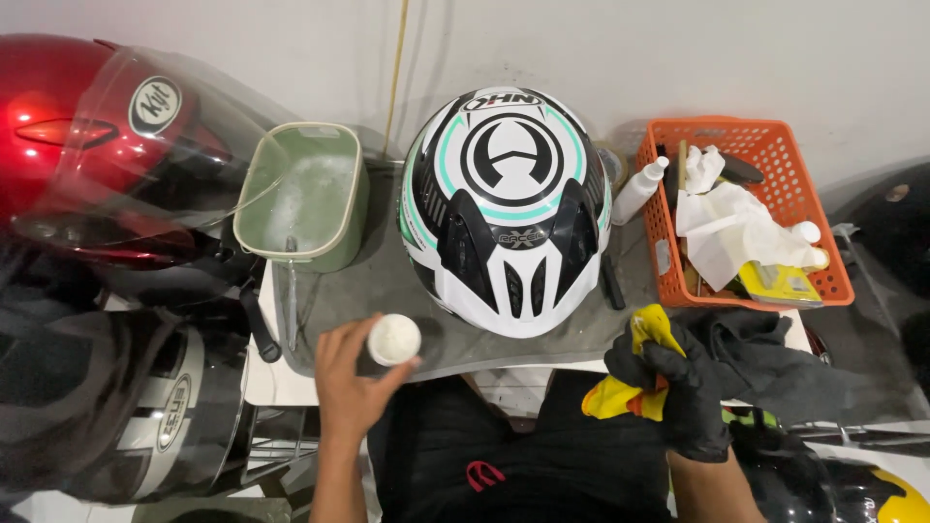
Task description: The person cleans a white motorcycle helmet with black and green graphics using a yellow cloth and a white substance from a small container. They wipe the exterior and interior surfaces, then lift the visor to clean underneath. Finally, they place the white helmet aside and pick up a red helmet to begin cleaning it.
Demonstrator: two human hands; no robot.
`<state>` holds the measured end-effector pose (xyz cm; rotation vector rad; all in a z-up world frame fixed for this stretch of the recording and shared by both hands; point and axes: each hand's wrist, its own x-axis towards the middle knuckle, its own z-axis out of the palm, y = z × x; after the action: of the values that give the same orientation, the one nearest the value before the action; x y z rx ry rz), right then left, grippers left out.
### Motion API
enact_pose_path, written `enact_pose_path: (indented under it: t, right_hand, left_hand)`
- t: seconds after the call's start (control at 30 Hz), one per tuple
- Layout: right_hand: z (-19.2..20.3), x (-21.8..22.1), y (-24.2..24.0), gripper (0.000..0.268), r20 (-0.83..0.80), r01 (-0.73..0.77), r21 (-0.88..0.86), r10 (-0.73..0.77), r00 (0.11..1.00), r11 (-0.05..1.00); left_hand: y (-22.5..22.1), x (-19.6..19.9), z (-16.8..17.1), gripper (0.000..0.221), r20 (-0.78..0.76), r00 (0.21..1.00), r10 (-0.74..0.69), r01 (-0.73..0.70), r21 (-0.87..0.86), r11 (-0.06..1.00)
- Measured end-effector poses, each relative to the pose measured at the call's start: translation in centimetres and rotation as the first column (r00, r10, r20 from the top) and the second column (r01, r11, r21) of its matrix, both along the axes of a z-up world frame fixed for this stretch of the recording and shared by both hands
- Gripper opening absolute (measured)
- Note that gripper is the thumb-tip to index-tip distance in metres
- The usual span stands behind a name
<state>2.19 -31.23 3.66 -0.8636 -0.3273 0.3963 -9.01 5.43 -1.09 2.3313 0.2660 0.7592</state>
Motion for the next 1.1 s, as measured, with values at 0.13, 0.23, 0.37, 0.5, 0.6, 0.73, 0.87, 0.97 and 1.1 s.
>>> enact_pose_path:
  t: [0.13,0.23,0.37,0.5,0.6,0.73,0.87,0.97,1.1]
  right_hand:
    - [-0.1,-0.4,0.6,0.011,0.024,0.053,0.012,-0.053,0.998,0.999]
    - [0.1,-0.7,1.5,0.013,0.022,0.215,-0.118,-0.214,0.977,0.969]
    - [-2.4,-0.4,2.6,0.003,0.114,0.368,-0.005,-0.365,0.924,0.930]
    - [-14.6,-0.6,1.4,0.038,-0.115,0.732,-0.085,-0.737,0.666,0.676]
    - [-12.4,-0.7,2.2,0.047,0.189,0.736,-0.278,-0.716,0.672,0.618]
    - [-12.0,0.1,3.0,0.048,0.303,0.773,-0.308,-0.713,0.632,0.554]
    - [-13.1,1.4,3.4,0.049,0.568,0.789,-0.267,-0.572,0.592,0.553]
    - [-12.1,2.3,3.3,0.049,0.378,0.705,-0.273,-0.601,0.705,0.655]
    - [-14.2,3.8,2.3,0.043,-0.102,0.601,-0.062,-0.604,0.790,0.797]
  left_hand:
    - [2.4,1.2,-2.0,0.075,0.008,0.989,0.146,-0.146,0.091,0.985]
    - [3.7,2.3,-2.1,0.068,0.039,0.979,0.200,-0.204,0.139,0.969]
    - [4.9,2.8,-2.7,0.064,0.044,0.969,0.245,-0.248,0.179,0.952]
    - [5.2,2.8,-3.4,0.070,-0.068,0.958,0.278,-0.271,0.095,0.958]
    - [2.5,2.9,0.6,0.070,0.023,0.962,0.273,-0.273,-0.006,0.962]
    - [2.2,3.9,-0.9,0.058,0.215,0.955,0.206,-0.235,0.119,0.965]
    - [0.3,5.6,-1.4,0.055,0.386,0.922,0.007,-0.052,0.106,0.993]
    - [-2.1,7.4,-1.2,0.074,0.441,0.894,-0.078,0.078,0.019,0.997]
    - [-4.6,9.8,-2.9,0.111,0.476,0.867,-0.146,0.252,-0.165,0.954]
